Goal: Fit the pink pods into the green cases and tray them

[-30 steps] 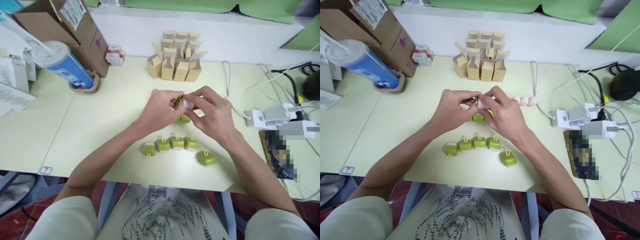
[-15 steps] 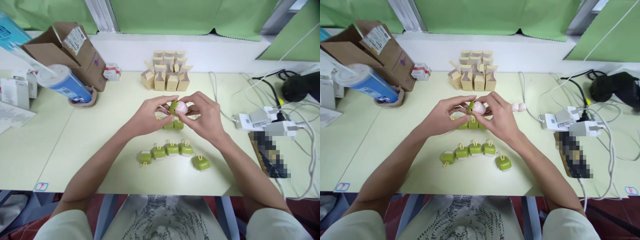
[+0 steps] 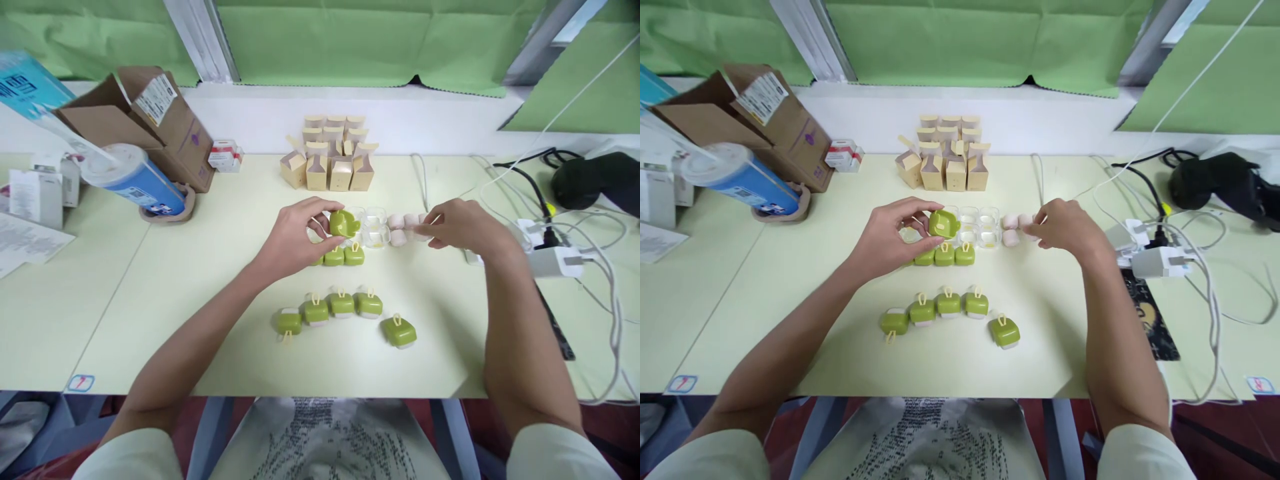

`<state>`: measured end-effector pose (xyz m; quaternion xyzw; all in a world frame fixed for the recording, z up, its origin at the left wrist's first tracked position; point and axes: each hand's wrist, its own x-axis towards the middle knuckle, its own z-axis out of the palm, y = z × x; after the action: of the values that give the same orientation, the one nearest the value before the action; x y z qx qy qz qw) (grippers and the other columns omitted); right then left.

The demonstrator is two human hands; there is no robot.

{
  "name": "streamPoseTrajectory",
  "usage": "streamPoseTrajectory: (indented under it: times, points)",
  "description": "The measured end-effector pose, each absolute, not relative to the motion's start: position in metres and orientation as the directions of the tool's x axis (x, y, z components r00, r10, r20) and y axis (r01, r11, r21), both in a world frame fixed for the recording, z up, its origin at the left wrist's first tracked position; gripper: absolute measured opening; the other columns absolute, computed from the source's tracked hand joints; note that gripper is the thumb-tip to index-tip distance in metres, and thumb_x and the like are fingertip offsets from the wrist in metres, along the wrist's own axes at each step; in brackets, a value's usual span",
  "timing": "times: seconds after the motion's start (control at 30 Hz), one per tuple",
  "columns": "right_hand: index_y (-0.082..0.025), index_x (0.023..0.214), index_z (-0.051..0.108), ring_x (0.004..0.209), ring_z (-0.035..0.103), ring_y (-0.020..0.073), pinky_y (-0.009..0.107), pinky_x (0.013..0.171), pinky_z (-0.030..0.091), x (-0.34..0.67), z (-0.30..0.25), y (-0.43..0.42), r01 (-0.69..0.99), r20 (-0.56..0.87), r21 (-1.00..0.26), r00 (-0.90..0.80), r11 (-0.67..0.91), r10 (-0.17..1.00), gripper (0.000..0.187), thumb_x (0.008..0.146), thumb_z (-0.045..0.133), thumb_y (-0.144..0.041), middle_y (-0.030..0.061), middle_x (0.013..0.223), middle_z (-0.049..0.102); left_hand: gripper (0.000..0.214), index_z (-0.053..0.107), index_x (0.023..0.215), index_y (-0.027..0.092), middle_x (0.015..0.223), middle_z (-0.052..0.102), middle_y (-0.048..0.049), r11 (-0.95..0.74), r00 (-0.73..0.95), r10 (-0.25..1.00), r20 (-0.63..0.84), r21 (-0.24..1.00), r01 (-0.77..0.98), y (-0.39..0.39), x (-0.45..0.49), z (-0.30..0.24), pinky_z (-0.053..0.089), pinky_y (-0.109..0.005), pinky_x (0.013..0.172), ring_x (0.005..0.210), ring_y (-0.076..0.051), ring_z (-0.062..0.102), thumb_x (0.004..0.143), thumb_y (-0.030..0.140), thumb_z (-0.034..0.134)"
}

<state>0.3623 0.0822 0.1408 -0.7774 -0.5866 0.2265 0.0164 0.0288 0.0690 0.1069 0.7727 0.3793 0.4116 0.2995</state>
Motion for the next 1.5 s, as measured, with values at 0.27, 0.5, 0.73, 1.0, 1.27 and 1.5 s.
streamPoseTrajectory:
  times: [0.27,0.5,0.73,1.0,1.27,1.5]
  points:
    - [-0.024,0.094,0.064,0.087,0.084,0.0278,0.033,0.07,0.056,0.354,0.113,0.099,0.913,-0.377,-0.246,0.219,-0.325,0.9,0.018,0.098,0.082,-0.022,0.0023,0.063,0.076,0.041,0.082,0.129,0.02,0.115,0.083,-0.0048,-0.544,0.406,0.825,0.393,0.746,0.384,0.068,0.028,0.107,0.071,-0.029,0.085,0.083,-0.014,0.078,0.091,0.033,0.089]
    - [-0.023,0.1,0.071,0.077,0.082,0.0315,0.046,0.08,0.06,0.357,0.128,0.087,0.904,-0.24,-0.244,0.295,-0.352,0.925,0.016,0.11,0.07,-0.036,0.0042,0.063,0.074,0.035,0.076,0.124,0.021,0.122,0.079,-0.0041,-0.575,0.435,0.798,0.416,0.742,0.345,0.067,0.03,0.106,0.072,-0.028,0.089,0.092,-0.013,0.078,0.089,0.016,0.08]
    - [-0.02,0.111,0.086,0.071,0.083,0.0217,0.032,0.052,0.063,0.315,0.139,0.061,0.281,-0.043,-0.954,-0.458,0.099,0.888,0.056,0.098,0.085,-0.074,0.0111,0.106,0.089,0.027,0.074,0.125,0.026,0.126,0.082,-0.0072,-0.791,0.557,0.6,0.574,0.532,0.303,0.065,0.032,0.104,0.067,-0.042,0.101,0.118,-0.024,0.075,0.1,0.018,0.078]
    - [-0.023,0.115,0.094,0.081,0.086,0.0232,0.043,0.079,0.078,0.309,0.122,0.057,0.216,0.075,-0.961,-0.401,0.173,0.913,0.051,0.09,0.095,-0.068,0.0082,0.104,0.092,0.041,0.069,0.149,0.027,0.145,0.079,-0.0115,-0.84,0.605,0.538,0.587,0.315,0.441,0.065,0.032,0.099,0.061,-0.054,0.111,0.133,-0.032,0.068,0.108,0.022,0.068]
    - [-0.028,0.133,0.089,0.116,0.089,0.0313,0.049,0.102,0.076,0.337,0.037,-0.002,0.697,0.598,-0.443,-0.239,0.564,0.765,0.026,0.111,0.076,-0.03,0.0114,0.131,0.09,0.014,0.076,0.114,0.023,0.102,0.074,-0.0049,-0.56,0.106,0.76,0.641,0.563,0.608,0.04,-0.05,0.039,0.06,-0.032,0.071,0.08,-0.016,0.067,0.107,0.032,0.069]
    - [-0.028,0.136,0.087,0.115,0.088,0.0303,0.048,0.096,0.077,0.345,-0.004,-0.004,0.76,0.581,-0.363,-0.268,0.539,0.769,0.028,0.114,0.071,-0.028,0.0154,0.136,0.087,0.023,0.076,0.113,0.022,0.095,0.071,-0.0027,-0.436,0.199,0.895,0.399,0.691,0.576,0.037,-0.064,0.004,0.06,-0.029,0.07,0.069,-0.012,0.063,0.101,0.041,0.072]
